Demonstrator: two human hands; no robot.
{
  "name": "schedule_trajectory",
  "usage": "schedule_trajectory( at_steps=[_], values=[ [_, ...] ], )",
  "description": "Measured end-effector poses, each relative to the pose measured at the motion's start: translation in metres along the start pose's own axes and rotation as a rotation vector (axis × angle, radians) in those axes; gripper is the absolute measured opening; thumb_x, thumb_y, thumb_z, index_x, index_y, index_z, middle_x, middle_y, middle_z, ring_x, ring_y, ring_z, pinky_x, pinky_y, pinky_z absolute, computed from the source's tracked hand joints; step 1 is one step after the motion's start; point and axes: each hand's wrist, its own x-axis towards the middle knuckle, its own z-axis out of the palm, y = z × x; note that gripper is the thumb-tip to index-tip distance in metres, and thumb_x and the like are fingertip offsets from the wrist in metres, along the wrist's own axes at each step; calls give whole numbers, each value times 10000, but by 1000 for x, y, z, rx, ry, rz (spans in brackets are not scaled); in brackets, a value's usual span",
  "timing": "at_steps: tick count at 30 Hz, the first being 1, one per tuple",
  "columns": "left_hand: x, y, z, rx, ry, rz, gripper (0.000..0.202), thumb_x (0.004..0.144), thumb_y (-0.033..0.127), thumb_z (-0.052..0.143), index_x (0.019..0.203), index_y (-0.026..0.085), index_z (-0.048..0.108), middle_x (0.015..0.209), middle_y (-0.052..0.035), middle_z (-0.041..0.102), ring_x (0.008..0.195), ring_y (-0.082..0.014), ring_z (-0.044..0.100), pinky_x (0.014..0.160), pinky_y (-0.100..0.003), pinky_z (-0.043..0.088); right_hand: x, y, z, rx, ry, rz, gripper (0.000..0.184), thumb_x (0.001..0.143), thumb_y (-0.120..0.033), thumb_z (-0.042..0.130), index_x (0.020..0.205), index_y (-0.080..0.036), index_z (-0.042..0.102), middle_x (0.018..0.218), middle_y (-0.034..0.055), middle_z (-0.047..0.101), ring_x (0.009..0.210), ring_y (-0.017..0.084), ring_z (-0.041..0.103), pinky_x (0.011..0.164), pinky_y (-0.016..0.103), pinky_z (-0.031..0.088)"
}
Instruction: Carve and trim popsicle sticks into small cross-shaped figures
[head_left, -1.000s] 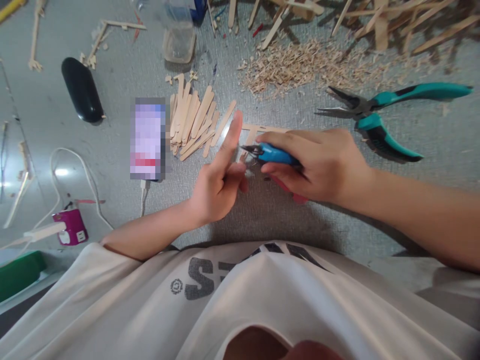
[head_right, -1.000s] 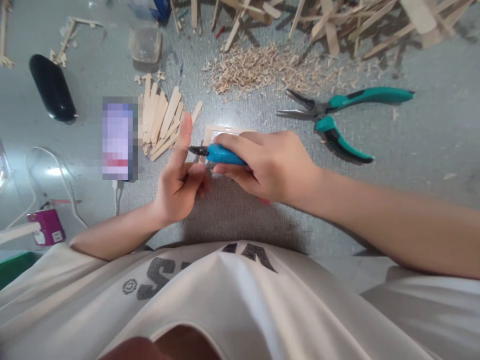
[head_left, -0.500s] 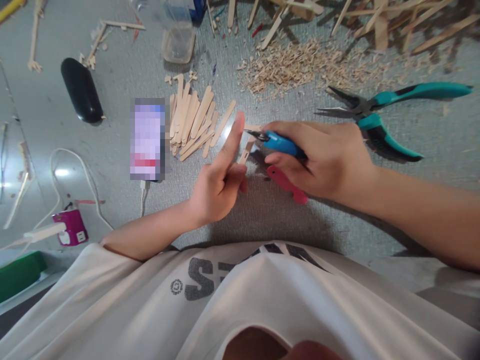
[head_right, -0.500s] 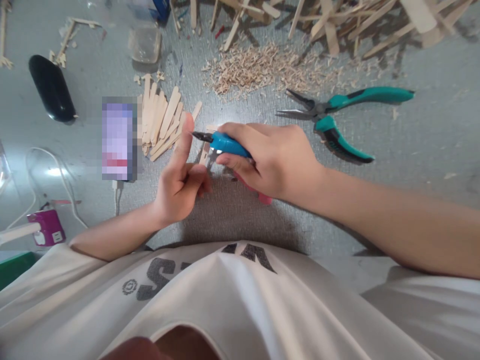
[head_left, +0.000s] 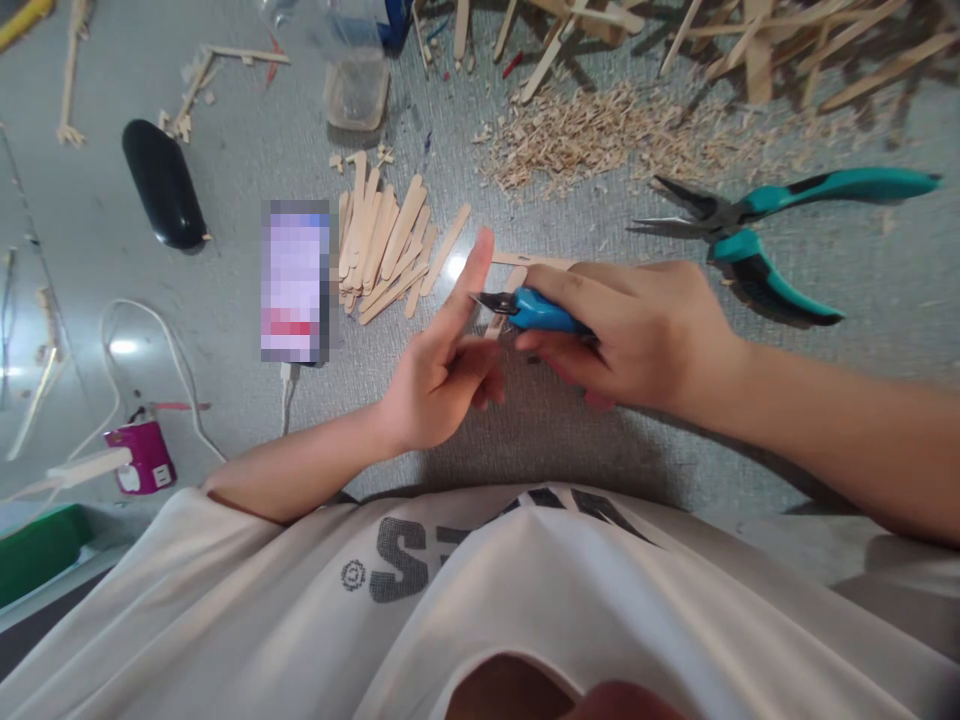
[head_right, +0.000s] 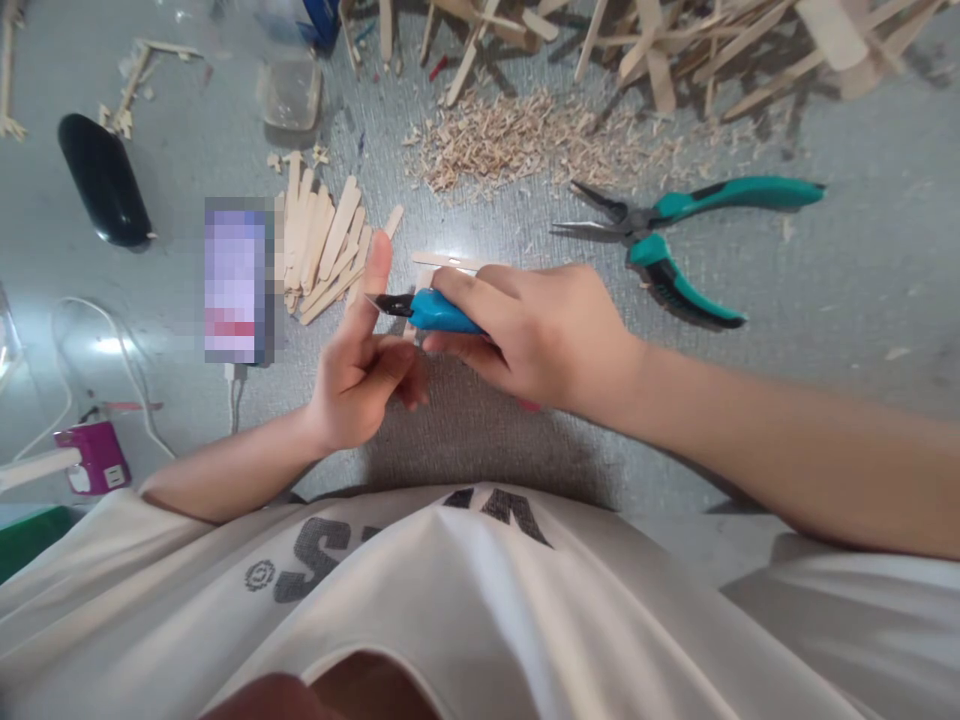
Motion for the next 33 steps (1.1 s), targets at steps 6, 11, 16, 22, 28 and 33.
schedule_trajectory(
  at_steps=[6,11,16,22,28,33],
  values=[
    [4,2,-2,-139,26,-3,1019,1103,537,714,1857,221,106,671,70,731,507,-128,645,508,-227,538,-1,5,5,46,53,-18,699,1178,-700,301,1423,-225,752,1113,108,870,850,255,785,662,362,441],
    [9,9,-3,-264,134,-94,638,997,671,823,1386,263,522,639,76,737,464,-139,658,466,-230,479,2,14,6,101,152,30,783,1175,-757,249,1412,-182,725,1088,127,864,877,250,806,703,364,506],
    [12,10,-3,-330,138,-84,583,956,681,855,1012,281,435,695,72,757,469,-129,640,464,-245,494,3,20,12,62,181,-7,865,1133,-854,229,1309,-193,758,963,94,847,777,234,778,648,355,477],
    [15,10,-3,-300,205,-52,612,898,690,911,940,255,482,848,29,769,607,-123,696,541,-259,512,1,19,12,88,110,-18,802,1136,-824,254,1322,-242,772,1067,109,849,859,252,772,713,375,497],
    [19,5,-5,-353,242,-12,583,842,633,995,981,248,580,763,73,671,596,-89,600,591,-261,523,4,21,13,75,182,-43,828,1134,-838,274,1278,-209,791,1044,120,858,828,240,776,677,369,481],
    [21,9,-4,-468,253,-148,458,955,560,923,998,260,579,738,76,603,575,-78,517,585,-245,487,5,18,9,106,86,15,889,1103,-894,251,1319,-221,791,1097,143,851,882,264,775,714,387,495]
  ],
)
